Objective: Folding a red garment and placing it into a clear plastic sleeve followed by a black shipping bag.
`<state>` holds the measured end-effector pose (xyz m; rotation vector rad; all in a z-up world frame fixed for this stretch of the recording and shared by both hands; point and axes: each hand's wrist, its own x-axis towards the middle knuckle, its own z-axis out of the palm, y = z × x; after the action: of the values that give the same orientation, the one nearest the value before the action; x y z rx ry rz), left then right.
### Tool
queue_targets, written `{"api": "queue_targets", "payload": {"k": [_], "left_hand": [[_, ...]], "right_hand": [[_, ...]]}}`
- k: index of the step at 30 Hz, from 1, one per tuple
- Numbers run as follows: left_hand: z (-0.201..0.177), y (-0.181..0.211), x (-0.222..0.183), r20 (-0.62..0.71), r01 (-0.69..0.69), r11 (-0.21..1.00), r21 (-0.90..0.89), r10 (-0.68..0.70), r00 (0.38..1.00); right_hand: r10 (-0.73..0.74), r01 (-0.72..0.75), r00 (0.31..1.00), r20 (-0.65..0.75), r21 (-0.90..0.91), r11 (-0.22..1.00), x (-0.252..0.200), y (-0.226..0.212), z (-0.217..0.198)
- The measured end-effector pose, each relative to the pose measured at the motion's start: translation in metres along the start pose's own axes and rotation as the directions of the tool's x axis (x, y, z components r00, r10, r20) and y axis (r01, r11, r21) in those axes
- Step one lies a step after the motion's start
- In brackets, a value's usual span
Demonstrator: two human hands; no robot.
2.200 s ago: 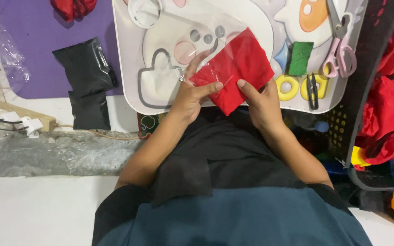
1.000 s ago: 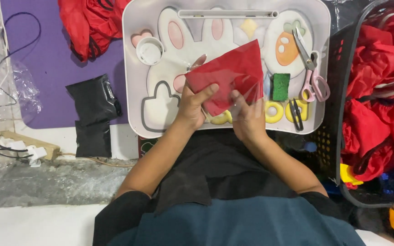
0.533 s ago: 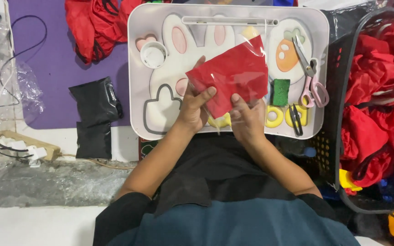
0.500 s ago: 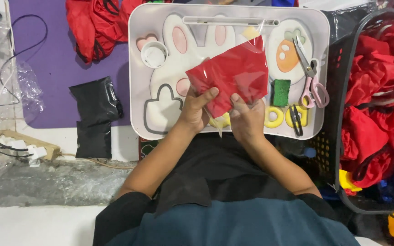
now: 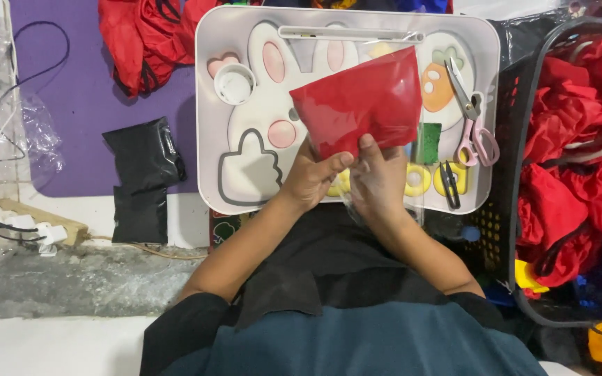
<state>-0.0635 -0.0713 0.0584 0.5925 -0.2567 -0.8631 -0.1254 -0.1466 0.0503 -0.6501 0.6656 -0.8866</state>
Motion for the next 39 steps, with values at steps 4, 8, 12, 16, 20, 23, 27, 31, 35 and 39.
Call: {"api": "queue_targets", "payload": {"k": [4,8,12,16,20,23,27,31,35,39], "left_hand": [[0.004,-0.011,-0.007,0.051,0.004,0.998,0.059,-0.007,0.999],[0.006,-0.008,-0.01,0.082,-0.001,0.993,0.115,-0.009,0.997],[0.012,0.0,-0.012,0.096,0.008,0.986,0.164,-0.024,0.995],[-0.047,-0.014,-0.017,0.229,0.082,0.988,0.131,-0.111,0.967],[-0.071,0.041,-0.004,0.191,0.051,0.988,0.147,-0.079,0.978],[-0.066,0.086,0.004,0.218,0.042,0.929,0.368,-0.131,0.967],[-0.05,0.098,0.014,0.204,0.117,0.613,0.781,-0.428,0.88],[-0.049,0.105,0.016,0.19,0.132,0.618,0.775,-0.427,0.884],[-0.058,0.105,0.01,0.118,0.243,0.63,0.737,-0.474,0.873],[-0.055,0.102,0.008,0.024,0.242,0.645,0.725,-0.374,0.927]], "right_hand": [[-0.022,0.022,1.0,0.002,-0.004,1.0,-0.001,-0.011,0.003],[-0.05,0.053,0.997,0.058,-0.056,0.997,-0.012,-0.036,0.042],[0.009,-0.009,1.0,-0.015,-0.025,1.0,-0.011,-0.041,0.042],[0.018,-0.013,0.989,0.149,-0.035,0.999,-0.005,-0.041,0.019],[-0.056,0.065,0.973,0.224,-0.03,0.997,0.015,-0.011,-0.056],[0.016,0.023,0.967,0.256,-0.149,0.989,0.004,-0.018,-0.055],[0.172,0.003,0.943,0.286,-0.523,0.852,-0.019,-0.037,-0.027],[0.222,-0.064,0.947,0.234,-0.538,0.84,-0.024,-0.038,-0.014],[0.389,-0.09,0.892,0.231,-0.751,0.654,-0.025,-0.062,0.011],[0.478,-0.106,0.836,0.27,-0.775,0.623,-0.013,-0.049,-0.012]]}}
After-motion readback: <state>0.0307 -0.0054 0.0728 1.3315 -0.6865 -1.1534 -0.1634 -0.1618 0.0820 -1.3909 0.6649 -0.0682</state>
